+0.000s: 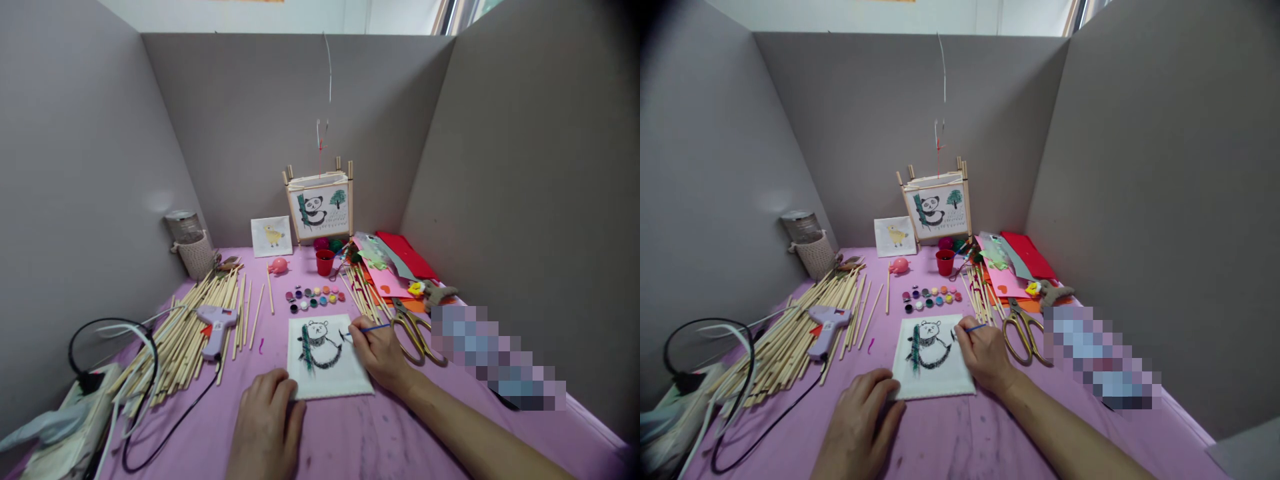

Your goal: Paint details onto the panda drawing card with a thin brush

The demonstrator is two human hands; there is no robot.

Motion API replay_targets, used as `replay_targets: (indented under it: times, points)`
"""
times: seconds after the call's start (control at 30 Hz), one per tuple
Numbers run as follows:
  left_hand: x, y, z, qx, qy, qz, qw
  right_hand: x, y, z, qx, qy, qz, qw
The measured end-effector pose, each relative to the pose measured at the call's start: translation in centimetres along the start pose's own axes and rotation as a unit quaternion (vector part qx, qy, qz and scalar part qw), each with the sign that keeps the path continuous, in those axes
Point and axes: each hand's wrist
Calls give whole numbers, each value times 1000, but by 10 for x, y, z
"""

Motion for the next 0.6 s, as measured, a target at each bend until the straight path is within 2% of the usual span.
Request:
replay_targets:
  times: [0.17,0.37,0.6]
  points:
    - [0,-1,0,7,-1,-14,1000,-2,1,1,-18,-4,-32,999]
    - [3,1,7,24,-15,-11,1000,-3,1,4,-25,-8,-19,999]
    - [7,1,10,35,-14,-22,999,-6,2,5,-41,-21,-56,997]
Point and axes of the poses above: each hand's wrist, its own y-axis away from the middle knuckle, its own x-axis out of the palm, z = x × y, and after that the axes turned 3 degrees about -y, right-handed
